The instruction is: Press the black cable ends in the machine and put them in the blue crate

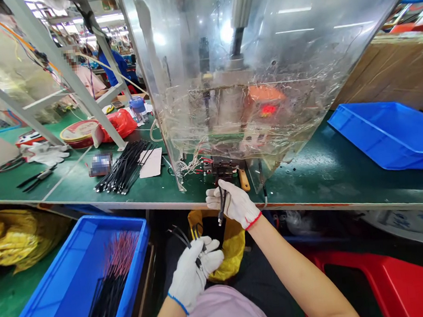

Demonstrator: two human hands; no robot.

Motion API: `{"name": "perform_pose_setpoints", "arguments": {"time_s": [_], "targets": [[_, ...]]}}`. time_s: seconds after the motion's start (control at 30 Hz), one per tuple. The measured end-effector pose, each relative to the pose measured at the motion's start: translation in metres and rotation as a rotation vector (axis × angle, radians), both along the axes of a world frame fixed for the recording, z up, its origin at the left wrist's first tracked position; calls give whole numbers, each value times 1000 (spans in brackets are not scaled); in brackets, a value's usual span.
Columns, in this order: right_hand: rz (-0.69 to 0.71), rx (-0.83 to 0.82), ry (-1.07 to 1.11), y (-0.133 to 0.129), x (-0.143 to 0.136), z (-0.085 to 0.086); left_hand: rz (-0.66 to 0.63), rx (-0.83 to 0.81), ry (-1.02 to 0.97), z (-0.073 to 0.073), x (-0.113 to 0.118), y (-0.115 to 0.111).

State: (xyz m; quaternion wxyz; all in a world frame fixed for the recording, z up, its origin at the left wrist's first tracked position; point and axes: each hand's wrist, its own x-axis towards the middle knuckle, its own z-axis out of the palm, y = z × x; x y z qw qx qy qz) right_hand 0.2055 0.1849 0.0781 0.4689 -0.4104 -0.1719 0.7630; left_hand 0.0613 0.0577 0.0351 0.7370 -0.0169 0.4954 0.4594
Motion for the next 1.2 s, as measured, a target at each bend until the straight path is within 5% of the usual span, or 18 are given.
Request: {"name": "perform_pose_setpoints", "arguments": {"time_s": [0.8,0.9,1.03,1.1,1.2], "targets": [[28,15,-7,5,6,-1,-125,111,-84,-11,-7,-8],[219,73,45,-17,22,-22,-269,204,-57,-14,-21,-16],[555,-69,54,-67,30,-77,-626,302,109,-19,-45,-24],[537,-132,112,-89,21,-101,-807,300,178,-21,-54,-25],[233,-137,169,-106,1,-122,-946,271,333,-26,-58,-25]]}}
